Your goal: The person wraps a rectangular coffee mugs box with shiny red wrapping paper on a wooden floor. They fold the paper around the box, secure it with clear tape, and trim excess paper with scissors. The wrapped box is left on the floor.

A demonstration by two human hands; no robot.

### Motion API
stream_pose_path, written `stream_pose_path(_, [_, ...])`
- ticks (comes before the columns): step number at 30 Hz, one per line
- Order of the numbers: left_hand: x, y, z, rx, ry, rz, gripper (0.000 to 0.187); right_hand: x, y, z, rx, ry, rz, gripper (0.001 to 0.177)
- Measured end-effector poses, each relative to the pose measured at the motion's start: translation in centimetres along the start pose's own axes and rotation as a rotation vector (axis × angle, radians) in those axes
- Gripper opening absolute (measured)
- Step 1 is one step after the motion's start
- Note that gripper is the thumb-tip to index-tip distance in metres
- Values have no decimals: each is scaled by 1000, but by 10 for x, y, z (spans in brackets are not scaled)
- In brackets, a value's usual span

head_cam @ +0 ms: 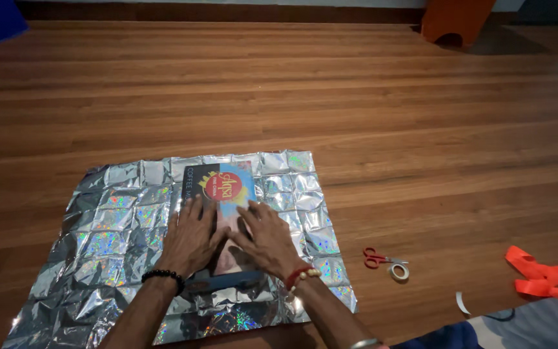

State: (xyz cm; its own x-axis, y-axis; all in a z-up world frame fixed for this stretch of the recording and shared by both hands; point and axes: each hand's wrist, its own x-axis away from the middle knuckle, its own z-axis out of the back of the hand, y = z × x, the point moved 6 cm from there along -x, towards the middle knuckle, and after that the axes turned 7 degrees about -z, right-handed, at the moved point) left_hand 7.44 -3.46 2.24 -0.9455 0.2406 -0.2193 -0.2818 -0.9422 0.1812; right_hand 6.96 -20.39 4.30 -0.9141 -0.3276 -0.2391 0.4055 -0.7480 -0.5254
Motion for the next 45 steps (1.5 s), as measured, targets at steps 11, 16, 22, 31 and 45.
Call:
stream_pose_path(11, [3, 52, 18, 42, -52, -35, 63, 37, 99, 49, 60, 124, -445, 56])
stream_pose_path(16, [-2, 57, 19, 33, -213, 20, 57, 53, 155, 46, 159, 29, -721, 65])
stream_pose_path(22, [4, 55, 16, 55, -236, 15, 45, 59, 186, 44, 10, 30, -772, 55])
stream_pose_path(31, [4, 54, 16, 49, -229, 6, 47, 58, 200, 31, -215, -9, -938, 50])
stream_pose_path(45, [5, 55, 20, 86, -234, 26, 47, 52, 215, 38, 1, 35, -901, 38])
